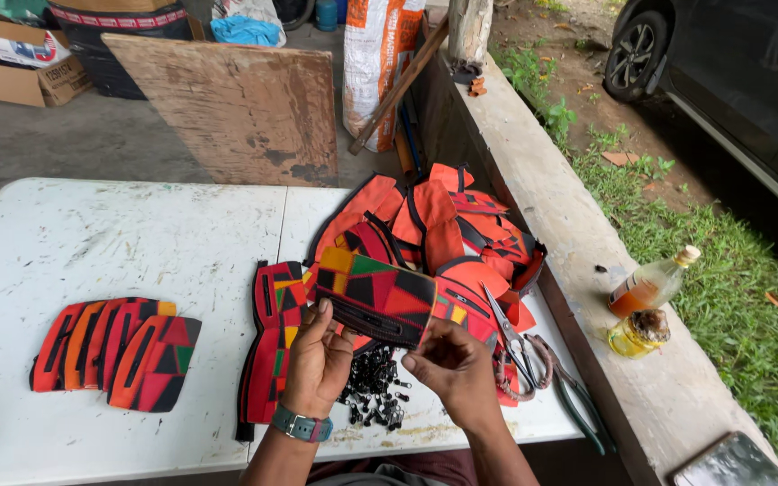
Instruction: The person attaches zipper pulls to small patterned fabric pouches using pliers. They pick up a pouch, align the zipper pull, clamp it with pliers, and place the finished pouch aside. The process repeats for several pouches.
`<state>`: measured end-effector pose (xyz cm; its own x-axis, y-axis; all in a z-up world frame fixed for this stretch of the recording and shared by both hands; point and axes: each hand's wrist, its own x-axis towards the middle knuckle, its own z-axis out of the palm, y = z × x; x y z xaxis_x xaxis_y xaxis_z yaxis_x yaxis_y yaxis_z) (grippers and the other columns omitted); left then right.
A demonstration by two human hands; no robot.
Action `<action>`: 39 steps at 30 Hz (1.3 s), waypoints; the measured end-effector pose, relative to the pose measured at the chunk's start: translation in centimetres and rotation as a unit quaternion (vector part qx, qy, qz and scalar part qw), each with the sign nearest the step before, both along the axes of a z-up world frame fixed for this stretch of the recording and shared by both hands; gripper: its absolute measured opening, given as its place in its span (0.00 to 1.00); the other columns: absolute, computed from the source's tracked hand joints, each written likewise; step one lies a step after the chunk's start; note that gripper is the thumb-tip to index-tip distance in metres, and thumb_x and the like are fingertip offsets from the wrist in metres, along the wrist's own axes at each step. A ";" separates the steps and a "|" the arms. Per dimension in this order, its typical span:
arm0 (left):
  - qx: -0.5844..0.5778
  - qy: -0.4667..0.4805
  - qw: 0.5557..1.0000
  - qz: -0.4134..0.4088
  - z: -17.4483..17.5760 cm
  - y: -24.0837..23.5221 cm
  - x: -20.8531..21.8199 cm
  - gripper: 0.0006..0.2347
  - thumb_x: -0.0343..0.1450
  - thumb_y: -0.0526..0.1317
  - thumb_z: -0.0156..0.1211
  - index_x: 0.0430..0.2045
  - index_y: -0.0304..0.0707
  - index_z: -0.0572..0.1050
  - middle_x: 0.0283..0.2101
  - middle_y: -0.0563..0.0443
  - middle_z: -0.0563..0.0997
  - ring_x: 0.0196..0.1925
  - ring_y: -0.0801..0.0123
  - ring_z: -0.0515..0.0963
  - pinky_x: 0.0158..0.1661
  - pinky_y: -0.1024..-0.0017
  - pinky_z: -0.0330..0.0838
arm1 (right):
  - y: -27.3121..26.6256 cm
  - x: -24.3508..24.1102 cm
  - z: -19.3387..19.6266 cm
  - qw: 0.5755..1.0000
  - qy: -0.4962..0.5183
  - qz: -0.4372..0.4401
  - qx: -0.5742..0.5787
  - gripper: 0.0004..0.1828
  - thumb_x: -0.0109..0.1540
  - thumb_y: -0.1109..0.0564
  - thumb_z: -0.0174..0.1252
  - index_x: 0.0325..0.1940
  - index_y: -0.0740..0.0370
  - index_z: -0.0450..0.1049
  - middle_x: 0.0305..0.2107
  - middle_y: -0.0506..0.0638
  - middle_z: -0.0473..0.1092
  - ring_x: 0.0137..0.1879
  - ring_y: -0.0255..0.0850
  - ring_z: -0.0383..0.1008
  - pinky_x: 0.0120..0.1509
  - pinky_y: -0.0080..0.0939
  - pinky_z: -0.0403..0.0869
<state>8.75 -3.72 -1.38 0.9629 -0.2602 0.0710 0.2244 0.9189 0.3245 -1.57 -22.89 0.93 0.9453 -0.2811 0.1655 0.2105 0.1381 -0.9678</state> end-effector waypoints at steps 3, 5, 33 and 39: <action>0.002 0.010 1.000 0.007 -1.6 -0.2 0.0 0.03 0.75 0.36 0.61 0.39 0.40 0.79 0.46 0.52 0.84 0.50 0.69 0.82 0.55 0.67 0.75 | 1.0 -0.3 0.8 1.000 -0.006 0.023 -0.001 0.20 0.53 0.68 0.72 0.48 0.68 0.77 0.31 0.46 0.76 0.38 0.30 0.76 0.44 0.30 0.77; 0.011 0.011 1.000 0.020 -1.7 -0.3 0.0 0.03 0.73 0.35 0.62 0.38 0.41 0.78 0.46 0.53 0.84 0.51 0.69 0.82 0.57 0.66 0.75 | 0.9 -0.3 0.4 0.999 0.017 0.015 -0.027 0.18 0.52 0.66 0.73 0.44 0.67 0.77 0.28 0.46 0.77 0.35 0.30 0.75 0.41 0.31 0.76; 0.360 -0.281 0.858 0.234 9.2 -2.8 -5.2 0.07 0.72 0.33 0.65 0.37 0.24 0.76 0.35 0.41 0.88 0.35 0.71 0.88 0.34 0.78 0.82 | 0.5 4.4 -8.5 0.924 -0.032 0.110 0.366 0.08 0.65 0.56 0.58 0.43 0.62 0.77 0.34 0.55 0.80 0.37 0.42 0.83 0.42 0.42 0.82; 0.321 -0.284 0.872 0.236 8.1 -2.6 -4.1 0.06 0.73 0.33 0.64 0.36 0.27 0.75 0.34 0.44 0.87 0.35 0.73 0.87 0.33 0.78 0.82 | 1.3 4.3 -8.6 0.926 -0.038 0.130 0.352 0.09 0.67 0.54 0.59 0.38 0.63 0.76 0.30 0.57 0.79 0.36 0.42 0.82 0.41 0.42 0.82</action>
<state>4.65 -6.30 6.71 0.8308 -0.0057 0.5566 -0.4939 0.4535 0.7418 2.69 -21.60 -7.68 0.9893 -0.1094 0.0965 0.1456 0.7845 -0.6028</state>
